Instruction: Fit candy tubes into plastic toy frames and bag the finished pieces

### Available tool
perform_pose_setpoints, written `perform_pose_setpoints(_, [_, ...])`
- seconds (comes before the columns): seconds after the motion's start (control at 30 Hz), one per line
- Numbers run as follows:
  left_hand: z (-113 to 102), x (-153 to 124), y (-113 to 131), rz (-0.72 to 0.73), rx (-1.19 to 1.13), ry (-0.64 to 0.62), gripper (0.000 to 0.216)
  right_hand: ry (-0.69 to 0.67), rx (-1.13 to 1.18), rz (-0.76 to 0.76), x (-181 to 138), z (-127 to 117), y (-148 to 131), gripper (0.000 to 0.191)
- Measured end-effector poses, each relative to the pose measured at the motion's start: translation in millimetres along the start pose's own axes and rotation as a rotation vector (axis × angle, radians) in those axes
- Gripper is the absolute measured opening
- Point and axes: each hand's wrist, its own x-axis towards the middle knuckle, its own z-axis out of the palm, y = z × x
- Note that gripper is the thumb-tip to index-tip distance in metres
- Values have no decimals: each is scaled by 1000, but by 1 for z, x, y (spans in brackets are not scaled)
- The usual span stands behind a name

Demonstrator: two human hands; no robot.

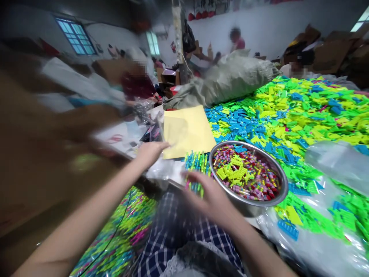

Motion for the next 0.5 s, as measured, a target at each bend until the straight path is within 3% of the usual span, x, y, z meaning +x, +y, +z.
perform_pose_setpoints(0.03, [1,2,10,26,5,-39,29,44,-195,-140,27,-14,-10,46])
perform_pose_setpoints(0.1, [2,5,26,56,24,-95,23,-39,-583,-317,82,-29,-15,60])
perform_pose_setpoints(0.13, [1,7,29,59,30,-101,22,-123,-744,-325,107,-30,-11,54])
perform_pose_setpoints(0.2, [-2,9,29,51,29,-93,21,-274,-941,-200,145,-24,1,25])
perform_pose_setpoints(0.27, [-4,10,20,17,12,-70,23,-297,-987,-122,168,-15,13,13])
perform_pose_setpoints(0.37, [2,7,0,-113,-23,-42,27,-193,-959,-72,182,-8,25,17])
perform_pose_setpoints(0.5, [22,1,-19,-283,-102,-70,21,-14,-861,95,198,-16,38,26])
